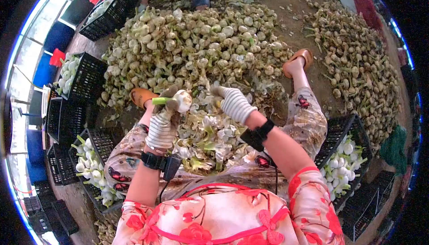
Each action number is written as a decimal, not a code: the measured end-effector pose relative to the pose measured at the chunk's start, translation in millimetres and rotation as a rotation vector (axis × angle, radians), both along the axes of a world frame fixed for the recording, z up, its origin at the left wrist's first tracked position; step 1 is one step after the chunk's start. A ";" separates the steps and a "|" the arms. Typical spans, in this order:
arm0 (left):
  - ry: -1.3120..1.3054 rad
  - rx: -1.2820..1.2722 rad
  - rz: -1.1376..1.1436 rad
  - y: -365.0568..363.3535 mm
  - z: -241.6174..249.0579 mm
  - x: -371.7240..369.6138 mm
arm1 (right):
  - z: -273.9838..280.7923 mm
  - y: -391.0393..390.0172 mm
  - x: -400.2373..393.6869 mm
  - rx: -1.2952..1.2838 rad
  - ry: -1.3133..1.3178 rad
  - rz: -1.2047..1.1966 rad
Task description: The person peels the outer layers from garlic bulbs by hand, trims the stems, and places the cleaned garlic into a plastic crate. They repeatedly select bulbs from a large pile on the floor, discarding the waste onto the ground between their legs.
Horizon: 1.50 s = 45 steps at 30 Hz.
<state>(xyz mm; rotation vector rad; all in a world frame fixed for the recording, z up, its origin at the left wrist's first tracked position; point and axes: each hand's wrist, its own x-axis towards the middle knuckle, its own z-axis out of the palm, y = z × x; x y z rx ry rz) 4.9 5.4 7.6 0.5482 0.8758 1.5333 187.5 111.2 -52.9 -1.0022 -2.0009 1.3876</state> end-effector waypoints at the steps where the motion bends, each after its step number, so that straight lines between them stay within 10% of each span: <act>1: 0.097 0.011 0.029 2.0 -1.5 0.6 | 10.9 -8.3 0.8 -0.239 0.064 -0.047; 2: 0.193 0.018 0.053 4.2 -3.4 2.3 | 39.7 -18.2 -3.8 -0.482 0.128 -0.102; 6: 0.275 -0.032 0.010 4.0 -4.9 12.1 | 61.2 -26.2 -16.1 0.127 -0.120 0.005; 12: 0.331 0.003 0.065 3.0 -7.3 6.9 | 57.7 -24.1 -6.9 -0.582 0.263 -0.014; 15: 0.498 0.094 0.085 4.2 -9.9 13.0 | 64.6 -32.0 -13.9 0.136 -0.171 0.006; 19: 0.599 0.163 0.135 5.6 -11.4 9.7 | 54.2 -27.6 -15.2 -0.221 0.000 -0.060; 22: 0.261 0.137 0.068 4.9 -16.1 -0.4 | -6.7 -3.5 2.0 -0.033 -0.234 -0.153; 28: 0.609 0.232 0.079 10.1 -7.9 32.6 | 37.7 -32.1 -43.0 -0.578 0.693 -0.423; 30: 1.355 0.460 0.210 13.5 -20.1 31.2 | 31.4 -32.9 -53.1 -0.721 0.781 -0.470; 34: 1.421 0.475 0.197 6.9 -7.9 39.3 | 16.4 -31.0 -62.2 -0.946 0.982 -0.553; 39: 0.367 0.148 0.114 7.9 -2.5 49.5 | 25.1 -27.2 -53.6 -1.405 1.110 -0.478; 45: -0.356 -0.102 0.030 17.2 -17.9 6.6 | 15.3 -13.0 -12.3 -0.850 0.693 -0.329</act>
